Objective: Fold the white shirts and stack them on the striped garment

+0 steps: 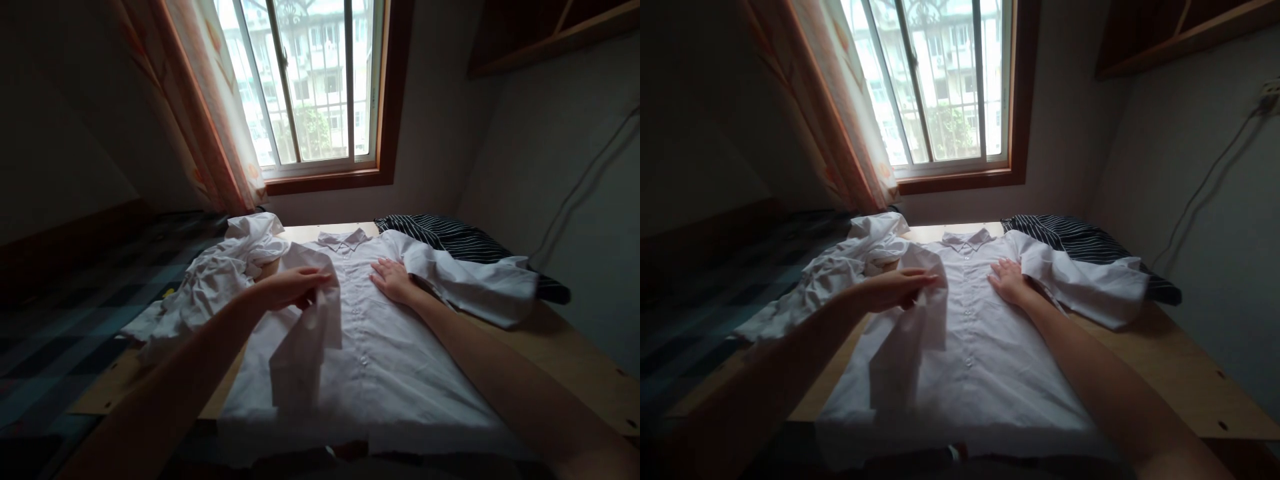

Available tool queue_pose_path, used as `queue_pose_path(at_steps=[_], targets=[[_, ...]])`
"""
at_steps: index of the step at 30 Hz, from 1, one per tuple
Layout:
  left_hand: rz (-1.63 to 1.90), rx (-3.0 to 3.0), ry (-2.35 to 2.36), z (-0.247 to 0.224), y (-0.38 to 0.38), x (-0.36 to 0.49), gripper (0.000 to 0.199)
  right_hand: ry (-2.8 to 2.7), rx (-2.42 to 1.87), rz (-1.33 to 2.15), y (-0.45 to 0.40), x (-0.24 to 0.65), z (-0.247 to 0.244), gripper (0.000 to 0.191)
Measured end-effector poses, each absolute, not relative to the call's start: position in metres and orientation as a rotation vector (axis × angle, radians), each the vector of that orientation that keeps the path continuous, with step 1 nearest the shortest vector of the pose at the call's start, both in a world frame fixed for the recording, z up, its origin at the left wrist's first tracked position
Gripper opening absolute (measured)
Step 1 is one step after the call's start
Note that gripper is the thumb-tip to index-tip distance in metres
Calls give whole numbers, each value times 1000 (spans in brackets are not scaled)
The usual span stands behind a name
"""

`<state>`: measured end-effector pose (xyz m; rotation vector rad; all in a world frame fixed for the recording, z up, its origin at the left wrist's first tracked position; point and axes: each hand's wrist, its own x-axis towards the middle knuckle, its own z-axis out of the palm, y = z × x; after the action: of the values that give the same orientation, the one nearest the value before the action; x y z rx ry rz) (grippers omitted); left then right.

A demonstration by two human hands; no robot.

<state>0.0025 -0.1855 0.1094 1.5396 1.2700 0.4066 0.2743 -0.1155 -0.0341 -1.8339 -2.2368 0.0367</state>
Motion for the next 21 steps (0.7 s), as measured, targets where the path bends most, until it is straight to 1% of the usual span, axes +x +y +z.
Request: queue_pose_path(at_steps=[3,6,8,10,12,14,16,21], targets=[[378,1436,993,84,-180,38,48,-2246,-1847,40,-117,273,-32,51],[464,1586,928,65,-172,51,43,-2254,-1858,51,-118,272,-28,51],[525,1850,1071,59,-165,46,33,-2250,-1858,51,-119,272,-27,51],[581,2185,1368,55,-157,29,27,-2244,-1855,46,-118,272,-28,51],[647,2428,1735,52,-148,7,28,-2235,-1845,36,-117,273,-30,50],[716,2506,1967,46,-140,-17,32,-2229,-1819,26,-116,274,-32,49],[742,2541,1969,38,-132,-38,32,-2221,-1773,17,-115,275,-35,47],[800,2525,1740,23,-112,-68,31,-2124,-1559,59,-113,282,-38,41]])
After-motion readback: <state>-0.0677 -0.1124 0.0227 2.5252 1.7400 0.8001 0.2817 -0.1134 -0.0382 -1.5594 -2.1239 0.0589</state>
